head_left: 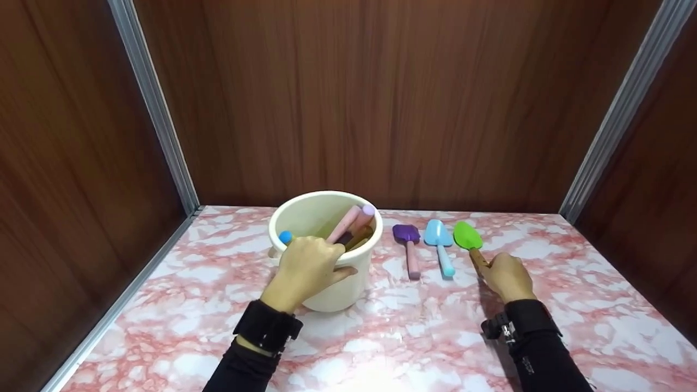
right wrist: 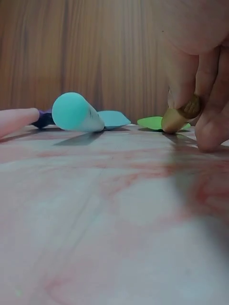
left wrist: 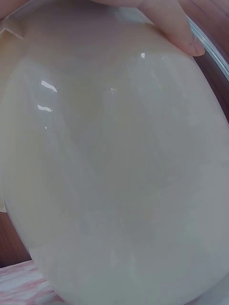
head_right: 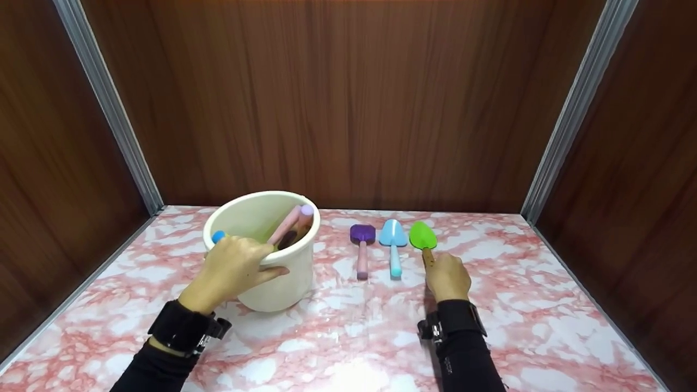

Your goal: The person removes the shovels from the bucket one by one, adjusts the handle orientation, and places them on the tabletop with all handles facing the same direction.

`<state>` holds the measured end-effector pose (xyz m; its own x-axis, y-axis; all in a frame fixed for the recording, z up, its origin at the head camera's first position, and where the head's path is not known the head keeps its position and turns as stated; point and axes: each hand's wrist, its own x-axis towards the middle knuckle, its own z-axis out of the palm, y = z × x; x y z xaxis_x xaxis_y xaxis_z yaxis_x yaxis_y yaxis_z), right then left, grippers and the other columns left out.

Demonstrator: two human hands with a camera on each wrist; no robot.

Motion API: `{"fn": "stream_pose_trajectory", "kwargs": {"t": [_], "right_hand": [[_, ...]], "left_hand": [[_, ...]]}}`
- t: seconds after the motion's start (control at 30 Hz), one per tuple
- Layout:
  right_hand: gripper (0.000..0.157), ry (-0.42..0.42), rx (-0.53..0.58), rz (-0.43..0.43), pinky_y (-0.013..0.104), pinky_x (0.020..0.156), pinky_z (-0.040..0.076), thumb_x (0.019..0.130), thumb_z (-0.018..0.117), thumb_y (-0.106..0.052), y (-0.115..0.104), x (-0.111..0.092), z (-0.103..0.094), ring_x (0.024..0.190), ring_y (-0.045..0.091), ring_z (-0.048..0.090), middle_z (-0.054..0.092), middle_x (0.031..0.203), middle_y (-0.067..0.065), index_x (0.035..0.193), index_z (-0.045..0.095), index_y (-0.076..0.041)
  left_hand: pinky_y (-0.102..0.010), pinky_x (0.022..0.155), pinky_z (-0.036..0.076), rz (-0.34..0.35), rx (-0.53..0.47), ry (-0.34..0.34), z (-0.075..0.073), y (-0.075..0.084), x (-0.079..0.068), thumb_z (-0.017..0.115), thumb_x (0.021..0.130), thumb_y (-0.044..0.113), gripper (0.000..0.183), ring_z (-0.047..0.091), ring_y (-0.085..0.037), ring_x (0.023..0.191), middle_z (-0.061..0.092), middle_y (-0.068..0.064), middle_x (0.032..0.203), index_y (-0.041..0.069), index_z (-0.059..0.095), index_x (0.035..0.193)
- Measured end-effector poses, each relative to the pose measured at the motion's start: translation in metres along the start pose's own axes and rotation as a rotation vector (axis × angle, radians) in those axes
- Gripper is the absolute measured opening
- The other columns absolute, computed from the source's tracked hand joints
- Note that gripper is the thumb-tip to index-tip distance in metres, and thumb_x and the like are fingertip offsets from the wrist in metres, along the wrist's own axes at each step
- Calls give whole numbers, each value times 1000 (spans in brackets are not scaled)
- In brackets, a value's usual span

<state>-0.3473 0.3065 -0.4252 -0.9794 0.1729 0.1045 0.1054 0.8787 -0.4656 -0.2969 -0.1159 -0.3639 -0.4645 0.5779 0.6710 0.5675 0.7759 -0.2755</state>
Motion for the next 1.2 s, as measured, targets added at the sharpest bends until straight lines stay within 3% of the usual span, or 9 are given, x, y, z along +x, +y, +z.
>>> {"fn": "stream_pose_trajectory", "kwargs": {"t": [0.27,0.67,0.83,0.93,1.07,1.13,1.2], "right_hand": [[69,15,15,-16,43,62,45,105,52,-63,-1,2,3,68,29,63,68,78,14,72,68,-5],[73,-56,44,5,40,62,46,104,50,-66,2,2,-2,63,26,62,66,74,10,78,70,-1],[81,-94,62,14,38,61,49,100,50,-74,1,-3,-3,58,23,65,68,68,8,79,71,1],[78,-80,36,15,45,72,53,100,53,-70,1,-6,-9,73,33,72,74,82,19,89,73,5],[57,-33,12,8,60,87,51,104,59,-44,-5,-8,-26,109,51,66,68,122,34,119,71,10],[48,1,20,-20,61,87,51,104,61,-33,-13,-9,-36,114,54,65,67,128,35,124,69,10],[47,43,23,-64,60,83,52,104,61,-33,-24,-12,-44,111,52,66,68,126,34,123,71,9]], "left_hand": [[-37,43,43,7,3,2,-1,-1,1,87,82,58,49,61,-22,49,60,1,57,15,67,70],[-37,43,42,0,8,-24,-1,0,2,85,83,60,50,60,-22,49,59,1,57,15,68,71],[-37,43,42,5,19,-4,0,1,-2,87,82,59,49,61,-22,49,59,2,57,15,67,70],[-37,43,41,8,19,8,1,2,-4,88,80,59,50,61,-23,49,59,2,57,16,66,70],[-37,43,41,10,20,3,2,2,-3,87,81,59,50,61,-23,49,59,3,57,16,66,69],[-37,43,42,10,21,1,1,1,-1,87,81,59,50,61,-23,49,59,3,57,16,66,70],[-37,43,42,7,24,-1,0,0,0,87,82,60,50,61,-22,49,58,3,57,16,66,70]]}}
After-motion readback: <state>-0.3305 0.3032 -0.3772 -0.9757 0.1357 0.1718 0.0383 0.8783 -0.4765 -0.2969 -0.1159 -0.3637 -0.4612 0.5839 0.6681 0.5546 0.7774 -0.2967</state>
